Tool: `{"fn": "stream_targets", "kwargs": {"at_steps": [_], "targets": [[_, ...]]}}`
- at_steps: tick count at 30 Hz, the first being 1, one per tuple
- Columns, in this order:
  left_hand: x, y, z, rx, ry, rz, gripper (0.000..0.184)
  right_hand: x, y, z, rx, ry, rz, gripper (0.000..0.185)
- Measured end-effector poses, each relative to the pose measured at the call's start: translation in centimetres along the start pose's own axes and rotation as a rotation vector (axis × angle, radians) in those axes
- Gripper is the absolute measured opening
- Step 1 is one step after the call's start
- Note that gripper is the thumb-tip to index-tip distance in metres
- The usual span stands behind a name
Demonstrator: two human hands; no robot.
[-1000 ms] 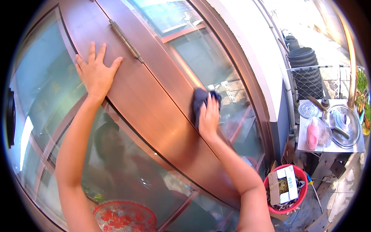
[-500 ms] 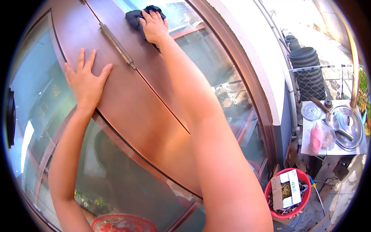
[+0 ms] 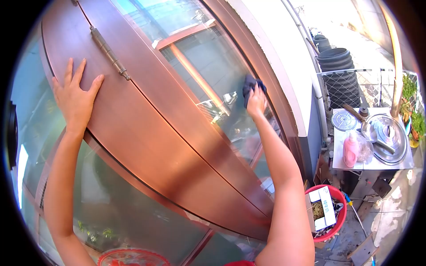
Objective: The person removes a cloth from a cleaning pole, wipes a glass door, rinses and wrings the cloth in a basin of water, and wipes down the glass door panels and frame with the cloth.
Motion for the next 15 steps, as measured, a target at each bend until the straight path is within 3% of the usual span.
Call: {"fn": "stream_targets", "kwargs": {"at_steps": [4,7,11,13,15], "targets": [[0.1,0.0,0.1,-0.001,-0.026,0.008,0.064,2.6,-2.8,-0.2,-0.044,0.112,0.232,0.066],[0.0,-0.1,0.1,0.008,-0.033,-0.003,0.063,9.4,-2.4,-0.6,-0.094,0.253,-0.039,0.07],[0.2,0.0,0.4,0.001,-0.043,0.014,0.06,15.2,1.8,-1.6,-0.204,0.374,-0.285,0.054],[0.1,0.1,0.2,0.006,-0.004,0.009,0.057,16.6,5.0,-2.7,-0.28,0.344,-0.174,0.037],[0.4,0.2,0.6,-0.019,-0.034,0.031,0.059,17.3,8.2,-2.1,-0.333,0.446,-0.03,0.034]]}}
Point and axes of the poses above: each hand's wrist, its own y-axis towards the middle knuckle, its own z-axis out of the palm, x = y × z, the point moved 6 cm from there along y, towards the middle knuckle
